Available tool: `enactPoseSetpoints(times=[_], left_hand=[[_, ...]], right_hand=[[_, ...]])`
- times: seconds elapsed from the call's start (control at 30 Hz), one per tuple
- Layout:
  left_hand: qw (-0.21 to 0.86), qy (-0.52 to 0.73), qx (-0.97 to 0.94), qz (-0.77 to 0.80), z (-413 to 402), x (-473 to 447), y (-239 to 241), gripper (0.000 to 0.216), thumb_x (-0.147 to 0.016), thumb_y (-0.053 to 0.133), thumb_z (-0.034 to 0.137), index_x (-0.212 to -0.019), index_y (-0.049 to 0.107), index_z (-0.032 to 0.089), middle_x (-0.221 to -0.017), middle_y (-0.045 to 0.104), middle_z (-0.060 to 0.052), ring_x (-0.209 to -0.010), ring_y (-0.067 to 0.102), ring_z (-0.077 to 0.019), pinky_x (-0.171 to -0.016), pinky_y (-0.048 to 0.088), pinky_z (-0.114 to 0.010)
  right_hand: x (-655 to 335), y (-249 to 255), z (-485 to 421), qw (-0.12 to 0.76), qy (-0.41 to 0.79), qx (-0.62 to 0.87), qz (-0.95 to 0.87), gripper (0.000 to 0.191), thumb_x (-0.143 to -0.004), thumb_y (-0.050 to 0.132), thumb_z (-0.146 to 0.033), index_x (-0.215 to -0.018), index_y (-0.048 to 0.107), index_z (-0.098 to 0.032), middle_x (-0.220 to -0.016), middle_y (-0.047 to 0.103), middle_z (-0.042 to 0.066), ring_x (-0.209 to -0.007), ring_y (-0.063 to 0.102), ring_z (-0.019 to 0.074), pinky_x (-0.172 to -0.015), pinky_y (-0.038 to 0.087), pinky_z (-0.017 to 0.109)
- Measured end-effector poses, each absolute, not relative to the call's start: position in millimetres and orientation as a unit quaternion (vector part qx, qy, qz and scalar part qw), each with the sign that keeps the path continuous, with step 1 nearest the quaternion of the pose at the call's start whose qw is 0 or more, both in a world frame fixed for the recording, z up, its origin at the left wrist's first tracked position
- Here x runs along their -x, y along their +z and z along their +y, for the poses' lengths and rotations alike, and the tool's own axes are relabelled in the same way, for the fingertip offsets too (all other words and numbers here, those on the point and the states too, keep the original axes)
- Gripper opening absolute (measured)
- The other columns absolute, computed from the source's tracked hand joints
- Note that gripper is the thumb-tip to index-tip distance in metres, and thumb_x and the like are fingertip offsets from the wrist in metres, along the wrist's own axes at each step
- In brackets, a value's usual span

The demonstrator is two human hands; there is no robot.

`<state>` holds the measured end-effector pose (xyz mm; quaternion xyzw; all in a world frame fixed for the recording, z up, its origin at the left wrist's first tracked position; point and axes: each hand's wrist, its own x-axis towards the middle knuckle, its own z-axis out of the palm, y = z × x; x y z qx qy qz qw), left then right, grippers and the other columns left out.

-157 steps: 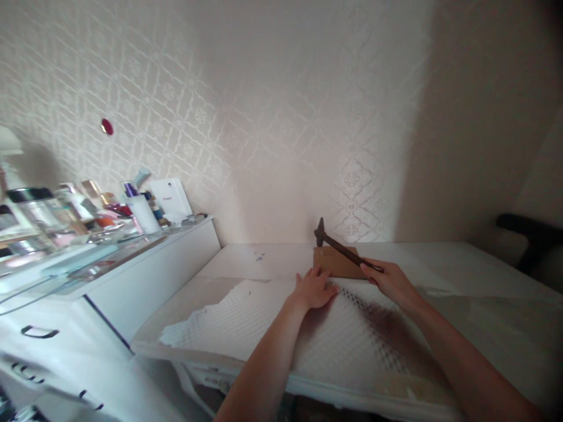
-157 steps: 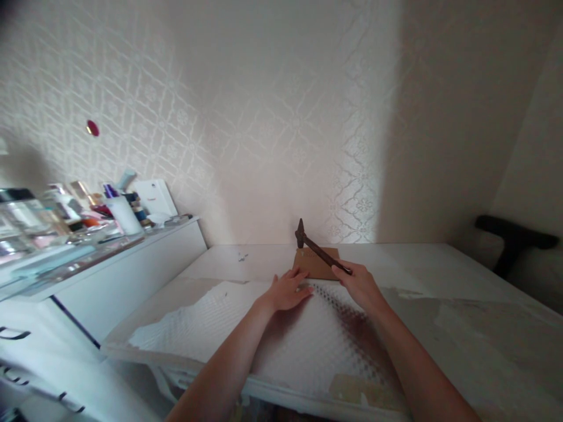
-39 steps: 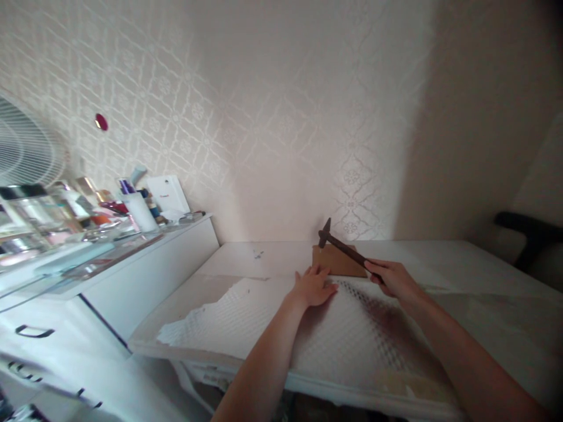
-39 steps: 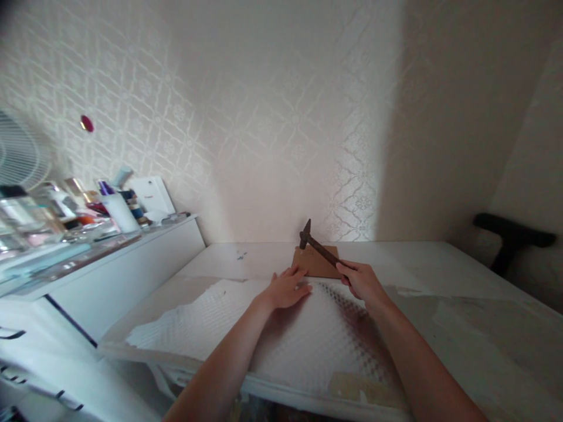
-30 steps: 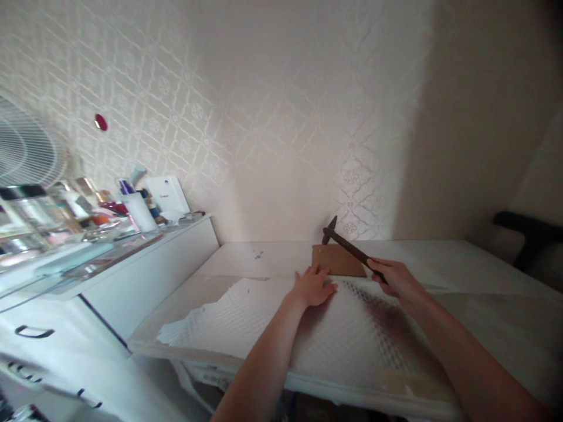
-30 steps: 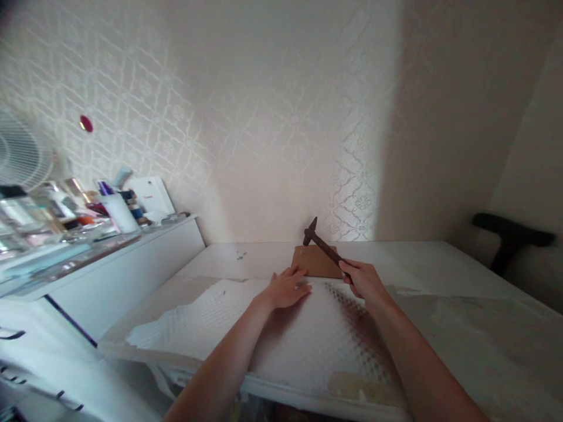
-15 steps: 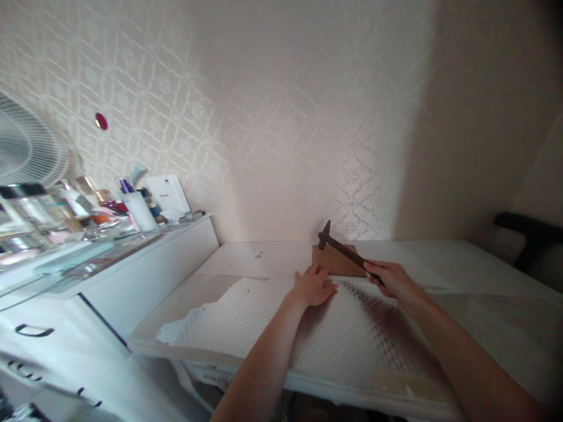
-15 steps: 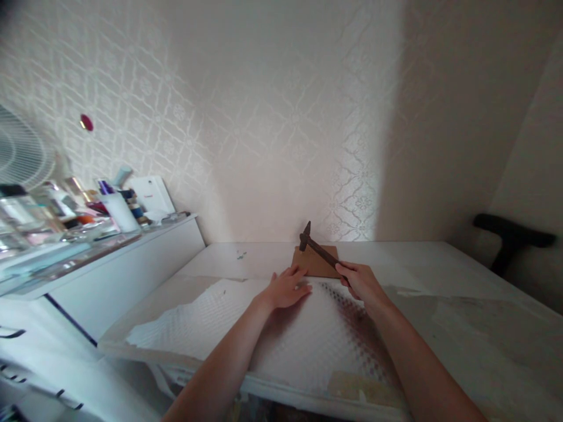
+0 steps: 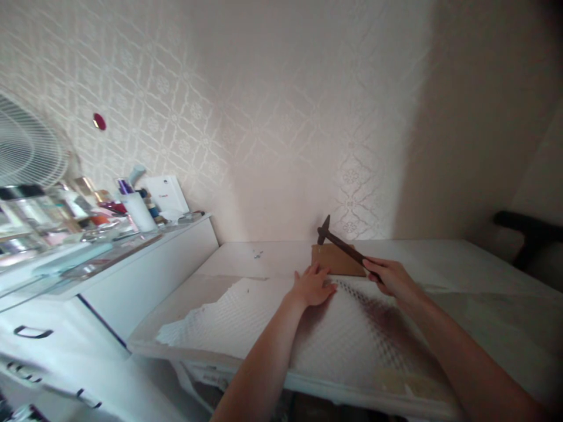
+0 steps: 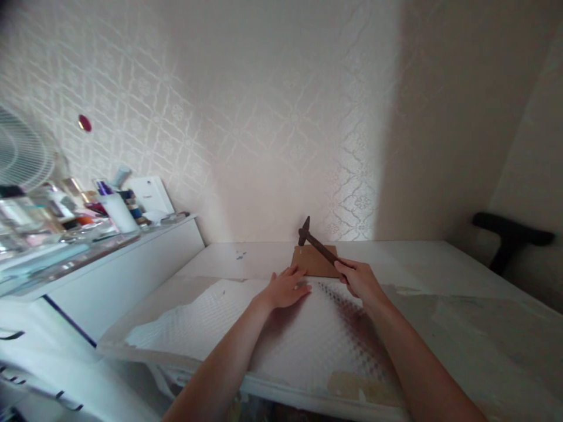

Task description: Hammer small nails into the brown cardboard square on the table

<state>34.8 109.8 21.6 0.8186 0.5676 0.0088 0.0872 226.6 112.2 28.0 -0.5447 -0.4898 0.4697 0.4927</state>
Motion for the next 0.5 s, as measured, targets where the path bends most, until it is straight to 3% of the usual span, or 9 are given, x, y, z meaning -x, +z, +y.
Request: enactPoseSetpoints(times=[0.5], left_hand=[[0.086,0.016,-0.820,0.565,108.7,-34.5,22.8,0.064,-0.080,0.015,0.061,-0.133,0.017,0.026,-0.141,0.013,-0.007,-0.127,0.012,-0.0270,-0.096,0.015,-0.056]], right_hand=[[-226.3,30.3,110.4,0.496,0.463,0.552,-0.485,0.049,-0.063,0.058,-0.040,-0.101,0.061,-0.009,-0.040,0.039,-0.006,-0.029,0.023,0.0035,-0.030,0.013,0.019]])
